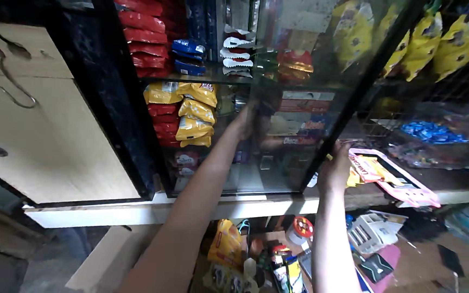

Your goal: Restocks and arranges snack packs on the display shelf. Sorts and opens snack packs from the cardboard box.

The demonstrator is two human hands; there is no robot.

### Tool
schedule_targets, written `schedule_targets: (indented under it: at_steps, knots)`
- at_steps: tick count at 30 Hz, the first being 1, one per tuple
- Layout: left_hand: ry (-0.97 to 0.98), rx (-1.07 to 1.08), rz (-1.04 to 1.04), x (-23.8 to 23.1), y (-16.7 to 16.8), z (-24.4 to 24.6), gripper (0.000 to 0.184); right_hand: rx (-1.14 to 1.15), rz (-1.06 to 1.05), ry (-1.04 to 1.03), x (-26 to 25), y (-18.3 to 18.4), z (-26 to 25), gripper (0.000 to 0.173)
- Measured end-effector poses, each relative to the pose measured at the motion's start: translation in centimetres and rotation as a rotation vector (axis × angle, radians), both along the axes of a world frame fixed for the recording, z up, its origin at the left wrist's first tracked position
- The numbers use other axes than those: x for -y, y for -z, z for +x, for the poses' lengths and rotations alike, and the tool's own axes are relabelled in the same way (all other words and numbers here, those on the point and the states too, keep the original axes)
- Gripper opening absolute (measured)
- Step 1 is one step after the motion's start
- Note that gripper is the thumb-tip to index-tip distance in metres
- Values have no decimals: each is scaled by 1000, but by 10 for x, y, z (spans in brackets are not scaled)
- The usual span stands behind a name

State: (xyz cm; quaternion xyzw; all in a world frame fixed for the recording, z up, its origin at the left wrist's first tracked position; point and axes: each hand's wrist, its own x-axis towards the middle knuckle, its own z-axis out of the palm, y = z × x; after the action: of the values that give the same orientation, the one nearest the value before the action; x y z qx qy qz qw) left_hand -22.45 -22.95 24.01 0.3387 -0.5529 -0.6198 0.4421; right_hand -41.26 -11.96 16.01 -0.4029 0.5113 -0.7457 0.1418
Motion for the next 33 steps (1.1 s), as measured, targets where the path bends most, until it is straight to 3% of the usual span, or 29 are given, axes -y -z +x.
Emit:
schedule_targets:
  at_steps: [5,11,15,18,20,23,24,26,28,30,33]
  knots:
    - [18,34,74,1,-11,1,55,25,-91,13,7,6,10,52]
    - [-15,-35,115,-11,-6,13,48,-45,-183,-20,1,16,5,55]
    - [24,-75,21,-34,-5,36,63,-257,-177,27,-26,57,12,54]
    - [76,-73,-135,-62,5,55,61,-433,-208,-25,-52,112,34,40]
    - [147,-87,-259,-79,25,79,59,-517,-54,-184,-70,146,62,36]
    - [437,-132,-663,-67,90,142,68,-671,269,-547,-76,200,95,26]
    - [336,-42,-659,-94,97,150,70,-711,426,-669,-74,217,103,25]
    - [74,238,-491,-162,97,152,68,-752,851,-914,-69,247,114,28]
    - [15,327,-332,-191,127,164,70,-867,1208,-1117,-62,286,127,34]
    - [24,378,-125,-207,166,176,56,-993,1323,-1239,-67,337,139,38]
    - [70,509,275,-237,208,186,45,-1093,1309,-1244,-84,393,149,45]
